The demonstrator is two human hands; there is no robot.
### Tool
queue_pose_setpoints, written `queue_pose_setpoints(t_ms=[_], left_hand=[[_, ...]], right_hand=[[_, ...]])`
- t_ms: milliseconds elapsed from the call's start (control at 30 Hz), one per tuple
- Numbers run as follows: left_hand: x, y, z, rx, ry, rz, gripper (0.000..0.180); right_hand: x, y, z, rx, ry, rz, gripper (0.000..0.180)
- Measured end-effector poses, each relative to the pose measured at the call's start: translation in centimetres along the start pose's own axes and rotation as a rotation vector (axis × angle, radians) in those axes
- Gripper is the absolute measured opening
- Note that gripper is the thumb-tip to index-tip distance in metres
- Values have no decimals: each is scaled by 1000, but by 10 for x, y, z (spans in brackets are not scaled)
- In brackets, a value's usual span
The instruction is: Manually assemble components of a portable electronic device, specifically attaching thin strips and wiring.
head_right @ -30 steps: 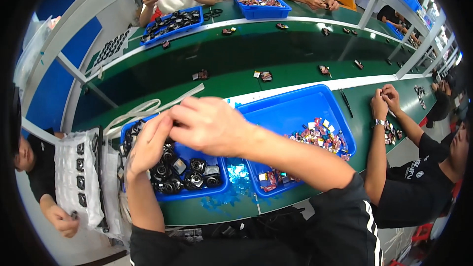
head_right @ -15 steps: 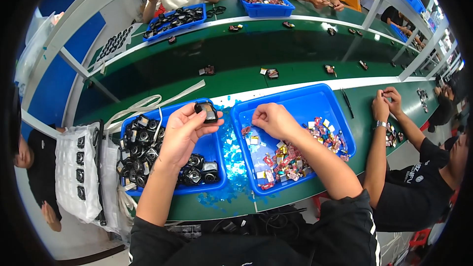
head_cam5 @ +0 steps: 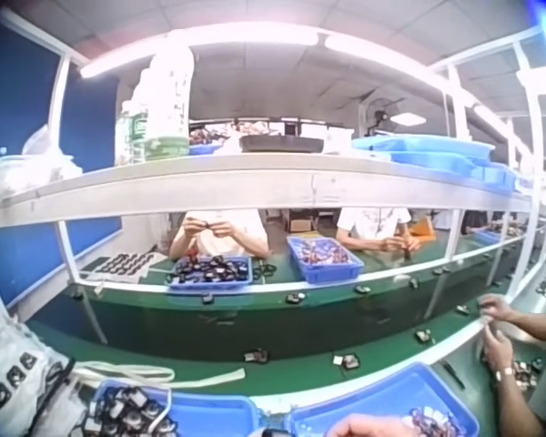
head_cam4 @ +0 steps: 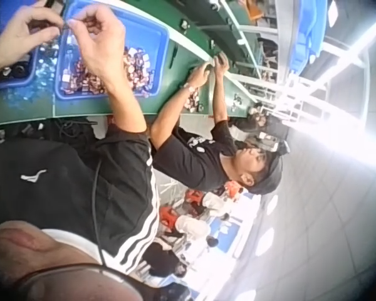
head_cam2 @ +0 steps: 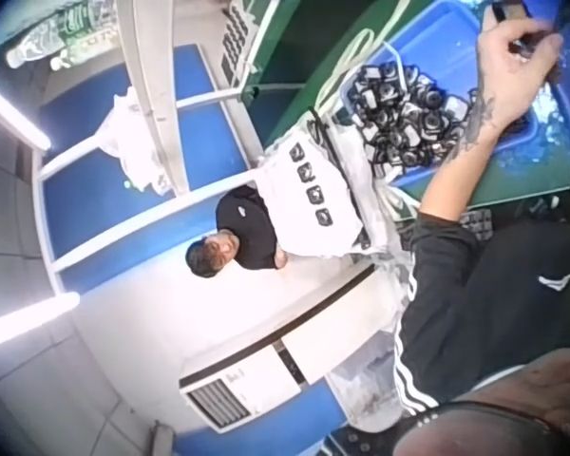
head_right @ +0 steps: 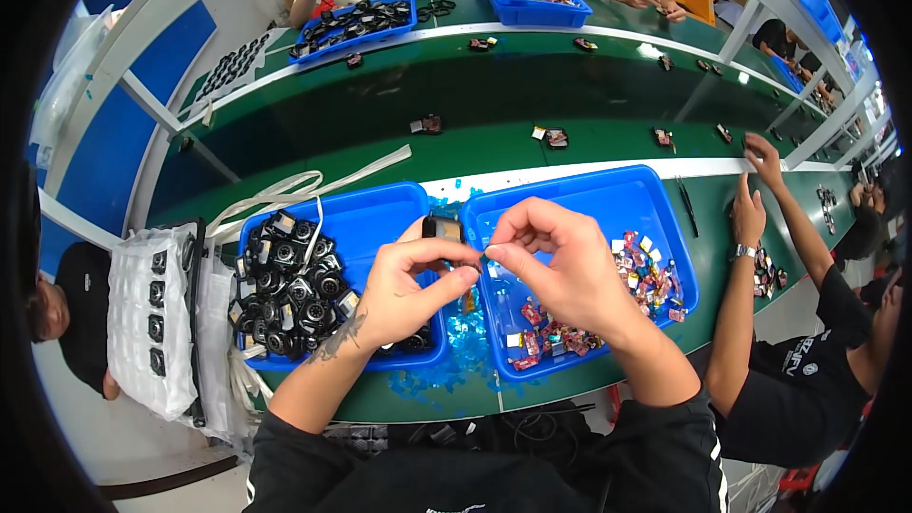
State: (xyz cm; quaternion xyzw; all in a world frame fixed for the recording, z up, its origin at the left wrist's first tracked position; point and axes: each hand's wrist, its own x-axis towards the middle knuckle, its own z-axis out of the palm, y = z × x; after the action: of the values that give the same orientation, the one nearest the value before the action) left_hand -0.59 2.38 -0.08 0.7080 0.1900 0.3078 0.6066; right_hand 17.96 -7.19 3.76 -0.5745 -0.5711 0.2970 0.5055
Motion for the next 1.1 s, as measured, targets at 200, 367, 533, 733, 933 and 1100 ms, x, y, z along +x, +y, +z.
queue_pose_setpoints(t_ms=[200,367,533,733,933,1100], left_hand=[[-6,18,0,86,59,-50,14],[-6,7,-3,97,189,-68,12],[1,2,-13,-35,294,-94,13],[0,18,-15,-315,165,-181,14],[-5,15,-11,-477,30,-265,16],[-4,17,-6,-336,19,-182,20]], right_hand=[[0,-2,15,170,-55,131,13],[-2,0,41,-538,218,-454,19],[-21,10,49,-379,103,-235,15],[-11,6,33,-410,-293,135,16],[3,15,36,506,-49,-20,20],[-2,20,37,662,82,-120,11]])
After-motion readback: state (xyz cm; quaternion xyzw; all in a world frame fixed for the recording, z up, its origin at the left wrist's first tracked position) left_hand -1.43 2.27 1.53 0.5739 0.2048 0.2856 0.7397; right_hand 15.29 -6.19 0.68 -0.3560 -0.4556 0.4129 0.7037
